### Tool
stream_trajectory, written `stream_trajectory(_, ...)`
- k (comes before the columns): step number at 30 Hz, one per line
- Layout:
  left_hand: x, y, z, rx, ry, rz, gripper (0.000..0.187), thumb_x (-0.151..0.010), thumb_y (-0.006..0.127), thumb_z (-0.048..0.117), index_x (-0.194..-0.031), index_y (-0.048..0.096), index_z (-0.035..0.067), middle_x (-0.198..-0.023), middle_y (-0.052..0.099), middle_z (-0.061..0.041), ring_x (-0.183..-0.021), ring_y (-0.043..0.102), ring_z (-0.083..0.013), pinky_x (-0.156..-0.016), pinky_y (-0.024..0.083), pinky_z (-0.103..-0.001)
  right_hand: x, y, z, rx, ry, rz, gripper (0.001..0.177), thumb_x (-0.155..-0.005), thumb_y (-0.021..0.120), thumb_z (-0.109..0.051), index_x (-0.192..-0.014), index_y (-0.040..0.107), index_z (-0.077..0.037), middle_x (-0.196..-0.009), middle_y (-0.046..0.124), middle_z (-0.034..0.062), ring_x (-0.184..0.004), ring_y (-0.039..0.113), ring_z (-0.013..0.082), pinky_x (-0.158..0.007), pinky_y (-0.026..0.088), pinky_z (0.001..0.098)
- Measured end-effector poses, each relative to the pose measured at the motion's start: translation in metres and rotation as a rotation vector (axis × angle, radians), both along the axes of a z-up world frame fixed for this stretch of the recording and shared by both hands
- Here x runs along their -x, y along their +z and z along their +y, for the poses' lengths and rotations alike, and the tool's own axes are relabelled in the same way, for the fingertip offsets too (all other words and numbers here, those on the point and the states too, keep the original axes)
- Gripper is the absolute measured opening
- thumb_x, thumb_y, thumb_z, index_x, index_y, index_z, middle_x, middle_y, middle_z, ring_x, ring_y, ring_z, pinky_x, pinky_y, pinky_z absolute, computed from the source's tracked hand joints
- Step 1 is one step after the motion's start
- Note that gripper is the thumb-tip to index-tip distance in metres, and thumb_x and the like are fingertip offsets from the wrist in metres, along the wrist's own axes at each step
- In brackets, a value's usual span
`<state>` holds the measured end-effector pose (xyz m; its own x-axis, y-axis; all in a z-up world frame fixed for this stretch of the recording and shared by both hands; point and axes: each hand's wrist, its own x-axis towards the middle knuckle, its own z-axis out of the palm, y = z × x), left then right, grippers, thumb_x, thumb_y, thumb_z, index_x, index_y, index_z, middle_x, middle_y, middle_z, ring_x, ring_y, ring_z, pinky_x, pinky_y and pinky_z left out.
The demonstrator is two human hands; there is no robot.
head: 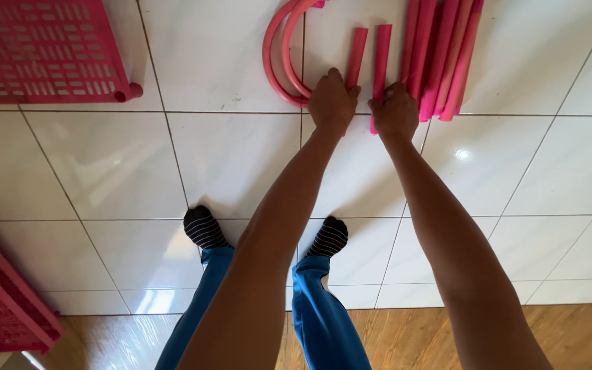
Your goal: Assembling a pink plastic multi-tier shelf on a tiled floor by inserting plastic tubes into the corners of the shelf units.
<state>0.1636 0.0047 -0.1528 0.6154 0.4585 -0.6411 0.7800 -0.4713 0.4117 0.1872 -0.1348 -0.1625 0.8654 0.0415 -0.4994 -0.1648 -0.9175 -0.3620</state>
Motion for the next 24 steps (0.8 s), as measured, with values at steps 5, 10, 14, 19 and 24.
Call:
stream_trajectory(5, 0.019, -0.002, 0.009, 0.086, 0.039, -0.164, 0.040, -0.086, 0.078, 0.040, -0.105, 0.064, 0.008, -0.100, 0.071, -0.008, -0.091, 0.071, -0.0259, -0.074, 0.056, -0.042, -0.006, 0.015, -0.015, 0.024, -0.056, -0.215, 0.031, -0.088, 0.085, -0.024, -0.108, 0.066, -0.010, -0.097, 0.073, 0.0077, -0.090, 0.072, 0.0257, -0.076, 0.057, 0.0414)
stream_trajectory(10, 0.048, 0.008, 0.021, 0.184, 0.113, -0.332, 0.025, -0.093, 0.069, 0.034, -0.099, 0.067, 0.010, -0.096, 0.073, -0.003, -0.089, 0.072, -0.0203, -0.076, 0.056, -0.038, -0.024, 0.016, -0.039, 0.120, -0.016, -0.367, 0.038, -0.084, 0.085, -0.025, -0.110, 0.063, -0.007, -0.110, 0.067, 0.0108, -0.090, 0.070, 0.0292, -0.070, 0.056, 0.0456)
stream_trajectory(14, 0.075, 0.030, 0.050, 0.227, 0.368, -0.327, 0.029, -0.096, 0.067, 0.038, -0.091, 0.070, 0.009, -0.079, 0.074, -0.004, -0.069, 0.070, -0.0202, -0.064, 0.054, -0.037, -0.030, -0.019, -0.059, 0.216, 0.127, -0.370, 0.029, -0.088, 0.083, -0.029, -0.102, 0.068, -0.009, -0.102, 0.073, 0.0118, -0.088, 0.070, 0.0357, -0.071, 0.056, 0.0509)
stream_trajectory(19, 0.139, -0.022, 0.119, 0.300, 0.709, -0.444, 0.033, -0.098, 0.065, 0.040, -0.091, 0.072, 0.008, -0.071, 0.073, -0.003, -0.054, 0.067, -0.0127, -0.050, 0.054, -0.029, -0.036, -0.023, -0.052, 0.279, 0.162, -0.298, 0.022, -0.085, 0.080, -0.027, -0.094, 0.070, -0.009, -0.091, 0.073, 0.0152, -0.083, 0.070, 0.0393, -0.071, 0.056, 0.0543)
stream_trajectory(24, 0.185, -0.014, 0.201, 0.238, 0.985, -0.375, 0.034, -0.099, 0.060, 0.039, -0.091, 0.070, 0.007, -0.073, 0.071, -0.002, -0.055, 0.065, -0.0108, -0.044, 0.046, -0.028, -0.017, 0.052, 0.018, -0.203, -0.412, 0.043, 0.021, -0.090, 0.073, -0.013, -0.100, 0.060, 0.000, -0.090, 0.071, 0.0116, -0.065, 0.075, 0.0257, -0.052, 0.063, 0.0397)
